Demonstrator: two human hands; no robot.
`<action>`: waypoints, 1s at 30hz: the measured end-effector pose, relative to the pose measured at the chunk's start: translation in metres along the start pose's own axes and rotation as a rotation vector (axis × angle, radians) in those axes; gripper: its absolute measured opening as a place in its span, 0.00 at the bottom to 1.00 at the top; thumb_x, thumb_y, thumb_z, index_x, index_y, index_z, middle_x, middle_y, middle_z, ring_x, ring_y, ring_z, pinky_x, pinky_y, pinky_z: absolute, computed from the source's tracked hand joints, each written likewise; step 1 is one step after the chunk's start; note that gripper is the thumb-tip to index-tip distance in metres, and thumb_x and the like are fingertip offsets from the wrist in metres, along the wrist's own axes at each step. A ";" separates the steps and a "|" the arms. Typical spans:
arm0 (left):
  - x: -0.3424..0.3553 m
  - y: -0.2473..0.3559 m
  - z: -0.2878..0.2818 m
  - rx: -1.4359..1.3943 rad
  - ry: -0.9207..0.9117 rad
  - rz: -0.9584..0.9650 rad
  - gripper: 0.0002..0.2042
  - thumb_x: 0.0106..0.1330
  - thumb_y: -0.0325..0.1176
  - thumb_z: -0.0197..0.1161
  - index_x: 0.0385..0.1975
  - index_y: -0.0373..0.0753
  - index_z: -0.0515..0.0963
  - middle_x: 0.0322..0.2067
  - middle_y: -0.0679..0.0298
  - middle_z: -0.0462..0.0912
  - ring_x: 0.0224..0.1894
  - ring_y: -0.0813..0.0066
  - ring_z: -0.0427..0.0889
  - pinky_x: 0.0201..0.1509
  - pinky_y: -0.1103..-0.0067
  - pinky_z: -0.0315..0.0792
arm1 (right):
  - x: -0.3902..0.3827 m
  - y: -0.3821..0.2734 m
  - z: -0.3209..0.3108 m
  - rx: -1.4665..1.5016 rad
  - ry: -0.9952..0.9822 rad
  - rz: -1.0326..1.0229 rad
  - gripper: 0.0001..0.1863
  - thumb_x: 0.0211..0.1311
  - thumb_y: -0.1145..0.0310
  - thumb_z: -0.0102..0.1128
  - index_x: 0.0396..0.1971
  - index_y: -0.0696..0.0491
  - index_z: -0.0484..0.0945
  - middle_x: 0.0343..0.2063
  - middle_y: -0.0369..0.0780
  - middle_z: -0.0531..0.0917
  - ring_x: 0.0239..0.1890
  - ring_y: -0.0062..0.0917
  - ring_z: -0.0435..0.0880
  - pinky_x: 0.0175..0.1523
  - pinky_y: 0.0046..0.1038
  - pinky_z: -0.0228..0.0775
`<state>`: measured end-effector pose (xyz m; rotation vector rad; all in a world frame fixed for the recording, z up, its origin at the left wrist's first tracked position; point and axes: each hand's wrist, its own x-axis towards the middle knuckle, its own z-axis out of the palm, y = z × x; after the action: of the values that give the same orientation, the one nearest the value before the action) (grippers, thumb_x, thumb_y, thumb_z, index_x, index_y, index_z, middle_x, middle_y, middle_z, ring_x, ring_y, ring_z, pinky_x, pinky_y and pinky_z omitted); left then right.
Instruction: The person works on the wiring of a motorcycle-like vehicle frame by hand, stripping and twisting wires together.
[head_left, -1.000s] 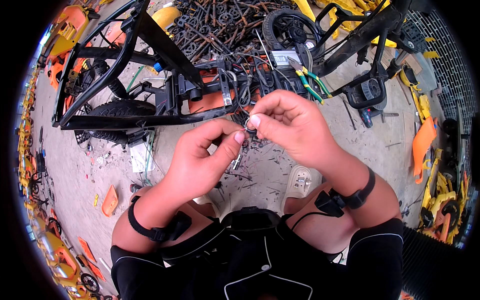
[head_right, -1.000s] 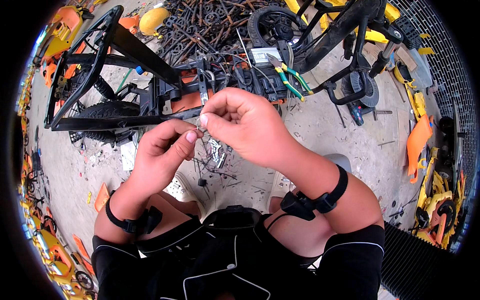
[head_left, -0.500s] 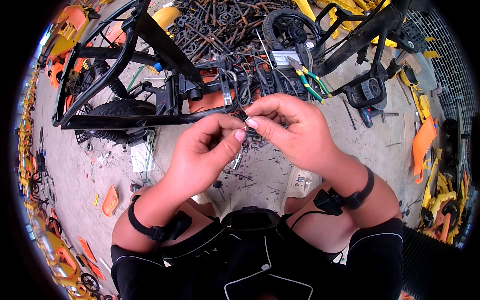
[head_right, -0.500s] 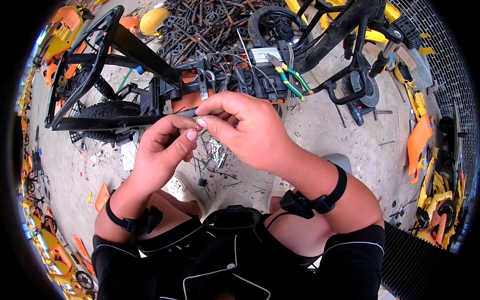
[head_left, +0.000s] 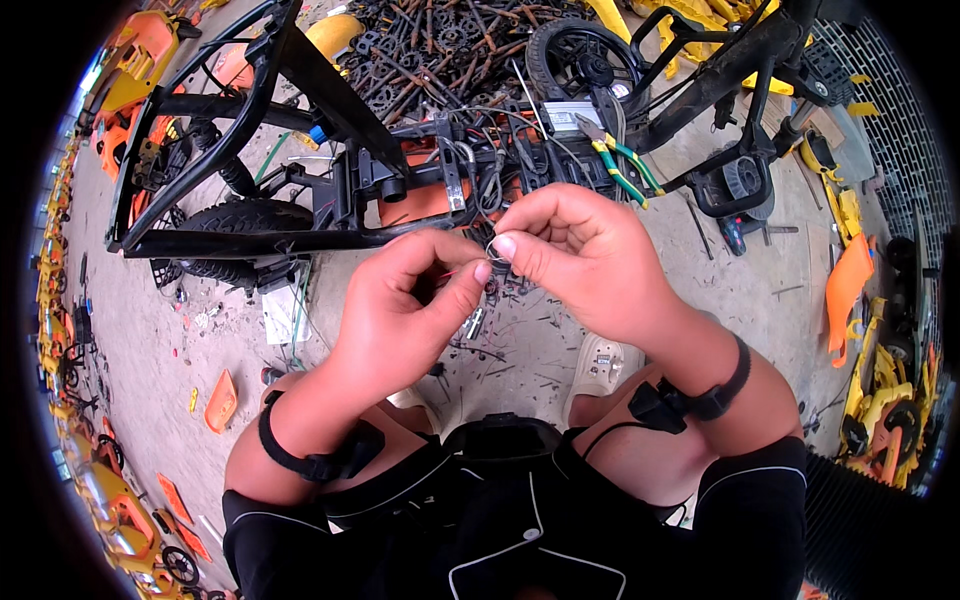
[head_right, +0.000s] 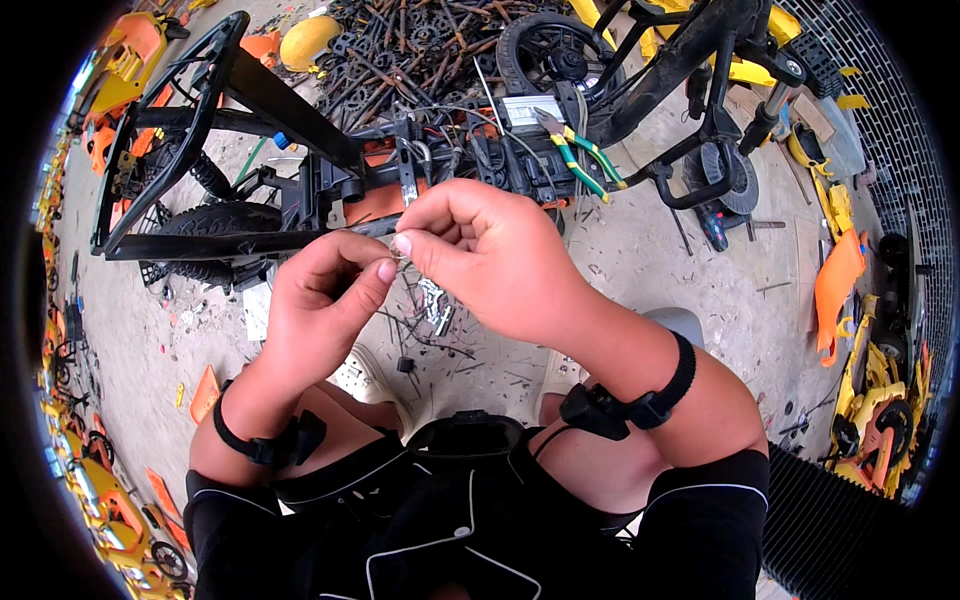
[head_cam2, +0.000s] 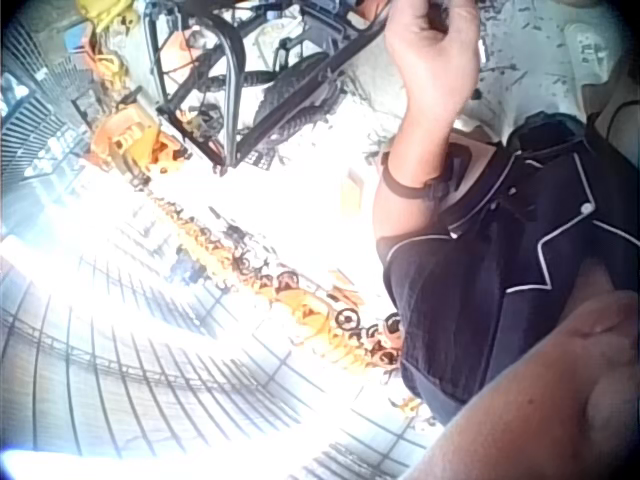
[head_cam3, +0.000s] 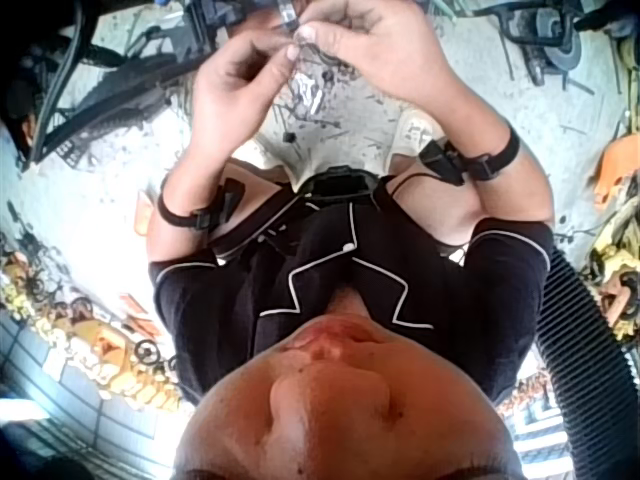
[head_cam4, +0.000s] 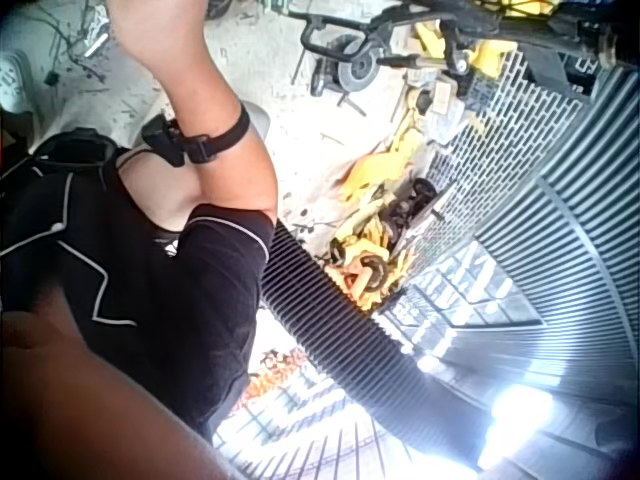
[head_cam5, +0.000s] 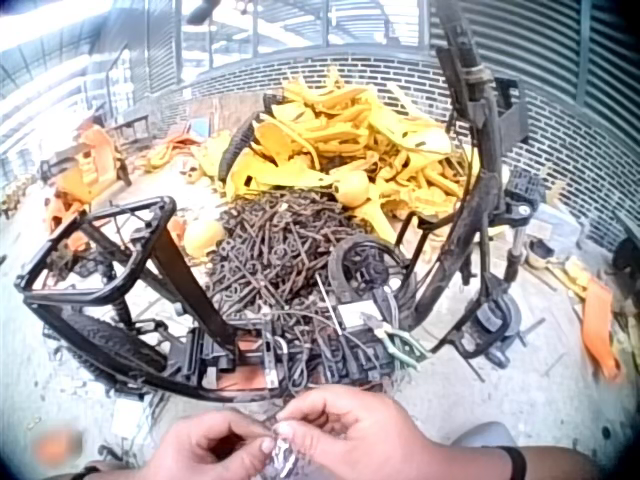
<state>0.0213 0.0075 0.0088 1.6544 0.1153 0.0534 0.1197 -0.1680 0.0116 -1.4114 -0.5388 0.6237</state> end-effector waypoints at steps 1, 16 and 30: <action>0.000 0.000 0.001 0.015 0.007 0.023 0.03 0.67 0.24 0.64 0.37 0.34 0.79 0.28 0.72 0.78 0.28 0.90 0.72 0.30 0.88 0.67 | 0.000 0.000 0.000 0.057 -0.005 0.013 0.09 0.64 0.73 0.64 0.40 0.61 0.79 0.31 0.35 0.83 0.33 0.15 0.81 0.39 0.19 0.75; 0.003 0.007 -0.012 -0.158 -0.085 -0.137 0.03 0.67 0.25 0.64 0.37 0.34 0.79 0.29 0.74 0.77 0.29 0.91 0.69 0.31 0.88 0.65 | 0.006 -0.014 -0.020 -0.892 -0.141 -0.725 0.21 0.50 0.72 0.70 0.47 0.47 0.80 0.48 0.37 0.78 0.45 0.32 0.80 0.43 0.32 0.76; 0.000 0.002 -0.014 -0.193 -0.157 -0.141 0.03 0.69 0.27 0.63 0.37 0.35 0.79 0.28 0.75 0.75 0.28 0.90 0.67 0.30 0.88 0.63 | 0.007 -0.007 -0.017 -1.066 -0.093 -0.978 0.10 0.46 0.68 0.63 0.32 0.47 0.82 0.39 0.33 0.82 0.42 0.28 0.82 0.40 0.29 0.75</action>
<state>0.0197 0.0210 0.0115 1.4483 0.1035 -0.1679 0.1366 -0.1755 0.0164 -1.8033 -1.6465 -0.4946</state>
